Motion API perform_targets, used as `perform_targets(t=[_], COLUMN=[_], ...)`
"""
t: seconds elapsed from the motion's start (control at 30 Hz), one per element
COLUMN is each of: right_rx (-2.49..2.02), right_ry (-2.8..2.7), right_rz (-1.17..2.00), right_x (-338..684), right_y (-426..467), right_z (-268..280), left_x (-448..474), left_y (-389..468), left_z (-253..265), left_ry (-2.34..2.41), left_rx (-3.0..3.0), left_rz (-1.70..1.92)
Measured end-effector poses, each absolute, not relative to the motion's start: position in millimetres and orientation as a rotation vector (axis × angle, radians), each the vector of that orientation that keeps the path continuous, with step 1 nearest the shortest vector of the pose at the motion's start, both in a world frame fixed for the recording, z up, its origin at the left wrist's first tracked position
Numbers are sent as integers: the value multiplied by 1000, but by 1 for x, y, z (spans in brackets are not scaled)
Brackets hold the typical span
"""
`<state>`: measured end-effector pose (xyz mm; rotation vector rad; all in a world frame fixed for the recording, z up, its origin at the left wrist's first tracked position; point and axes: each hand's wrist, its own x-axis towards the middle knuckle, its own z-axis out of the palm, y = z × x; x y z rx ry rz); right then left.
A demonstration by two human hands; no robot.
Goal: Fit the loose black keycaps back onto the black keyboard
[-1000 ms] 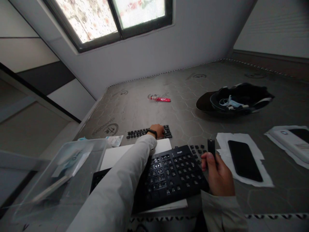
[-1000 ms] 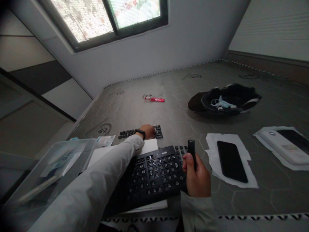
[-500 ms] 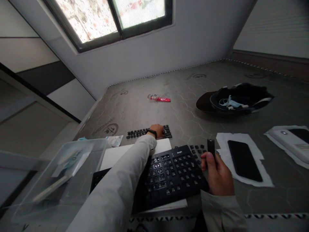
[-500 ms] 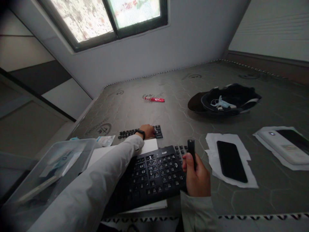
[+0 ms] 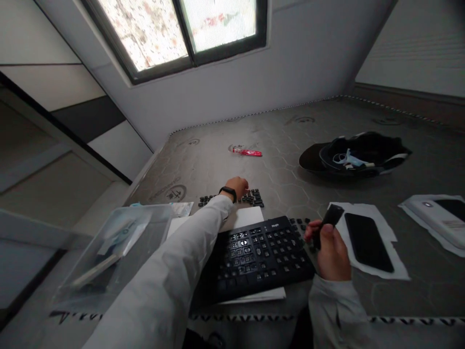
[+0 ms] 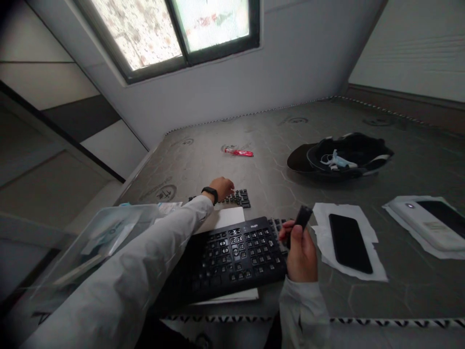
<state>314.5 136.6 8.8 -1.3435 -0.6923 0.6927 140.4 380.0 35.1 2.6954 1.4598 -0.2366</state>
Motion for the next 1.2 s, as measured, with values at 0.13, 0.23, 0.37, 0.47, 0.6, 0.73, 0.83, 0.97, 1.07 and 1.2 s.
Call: perform_targets(t=[0.13, 0.23, 0.37, 0.47, 0.6, 0.73, 0.83, 0.97, 1.07, 1.2], right_rx=[-1216, -1035, -779, -652, -580, -589, -613, -647, -671, -731], right_ry=[-761, -725, -629, -617, -671, -690, -704, -727, -767, -798], right_rz=[718, 807, 1050, 1109, 1244, 1362, 1404, 1416, 1409, 1365], right_x=[309, 297, 272, 249, 218, 194, 179, 161, 152, 148], right_y=[140, 141, 138, 133, 128, 127, 128, 130, 130, 131], right_z=[12, 23, 41, 50, 53, 50, 47, 45, 42, 40], left_x=[118, 96, 59, 30, 3, -2, 2, 5, 4, 2], left_y=[351, 300, 203, 133, 75, 57, 58, 58, 57, 56], left_z=[73, 92, 93, 78, 54, 41, 38, 30, 24, 22], left_ry=[1503, 1525, 1582, 1645, 1635, 1719, 1715, 1650, 1662, 1652], left_rx=[2692, 2671, 2552, 2498, 2533, 2451, 2417, 2386, 2357, 2318], left_rz=[-49, 94, 396, 541, 610, 762, 834, 851, 842, 847])
